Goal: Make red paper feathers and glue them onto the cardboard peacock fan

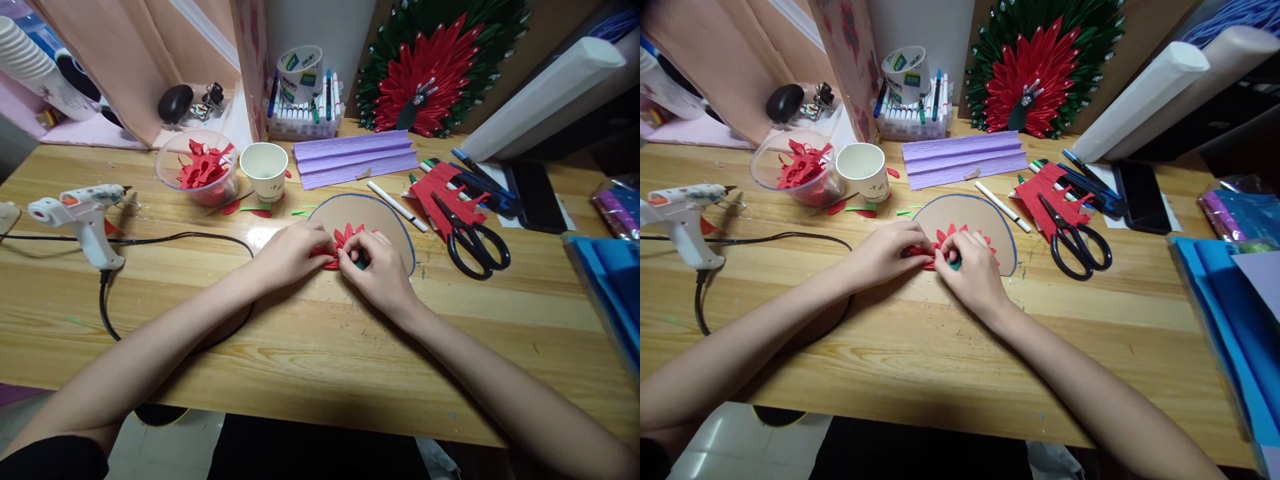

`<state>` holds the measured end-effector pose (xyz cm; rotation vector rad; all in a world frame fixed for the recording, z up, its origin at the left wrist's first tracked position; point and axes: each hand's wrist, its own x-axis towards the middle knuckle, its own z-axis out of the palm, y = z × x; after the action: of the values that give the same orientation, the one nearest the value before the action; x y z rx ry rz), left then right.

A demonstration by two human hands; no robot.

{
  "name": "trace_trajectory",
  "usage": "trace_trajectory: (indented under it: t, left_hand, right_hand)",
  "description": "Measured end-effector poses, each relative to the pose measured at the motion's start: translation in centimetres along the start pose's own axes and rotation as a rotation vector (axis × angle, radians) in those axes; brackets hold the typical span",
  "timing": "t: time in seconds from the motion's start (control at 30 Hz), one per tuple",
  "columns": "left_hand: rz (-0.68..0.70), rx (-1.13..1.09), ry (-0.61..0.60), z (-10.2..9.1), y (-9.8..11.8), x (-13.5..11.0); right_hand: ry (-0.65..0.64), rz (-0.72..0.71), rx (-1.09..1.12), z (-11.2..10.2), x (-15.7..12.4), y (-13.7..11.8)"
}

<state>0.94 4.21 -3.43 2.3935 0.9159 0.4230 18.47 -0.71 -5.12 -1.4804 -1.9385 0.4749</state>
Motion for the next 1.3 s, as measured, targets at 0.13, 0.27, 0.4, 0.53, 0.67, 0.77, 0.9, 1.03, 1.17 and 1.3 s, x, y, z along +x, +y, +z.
trace_trajectory:
  t: [0.13, 0.27, 0.4, 0.53, 0.67, 0.77, 0.9, 1.03, 1.17, 1.3]
  left_hand:
    - [-0.004, -0.063, 0.033, 0.3, -0.3, 0.0]
    - [-0.087, -0.116, 0.109, 0.0, -0.5, -0.7]
    - [-0.262, -0.067, 0.187, -0.6, -0.6, -1.8]
    - [-0.399, -0.079, 0.092, -0.7, -0.6, -2.2]
    - [-0.426, -0.135, 0.067, -0.3, -0.6, -1.9]
    - [-0.432, -0.147, 0.088, 0.0, -0.8, -1.8]
    - [-0.422, -0.141, 0.122, 0.5, -1.0, -2.1]
    - [-0.336, -0.113, 0.224, 0.8, -0.7, -2.3]
    - [-0.189, -0.114, 0.241, 0.8, -0.2, -2.4]
    - [-0.150, -0.155, 0.197, 1.1, 0.2, -2.3]
  right_hand:
    - [-0.003, -0.006, -0.012, 0.0, 0.1, 0.0]
    - [-0.005, -0.025, -0.021, 0.1, 0.1, 0.1]
    - [-0.002, -0.057, -0.039, 0.2, 0.0, 0.1]
    - [-0.006, -0.106, -0.037, -0.5, -0.1, 0.0]
    - [-0.041, -0.198, -0.061, -1.4, -0.5, 0.3]
    - [-0.080, -0.253, -0.082, -1.5, -1.1, 0.9]
    - [-0.083, -0.271, -0.091, -1.2, -1.5, 1.3]
    - [-0.063, -0.264, -0.076, -1.0, -1.5, 1.3]
    - [-0.045, -0.235, -0.055, -0.8, -1.4, 1.2]
    - [-0.043, -0.181, -0.024, -0.7, -1.3, 1.0]
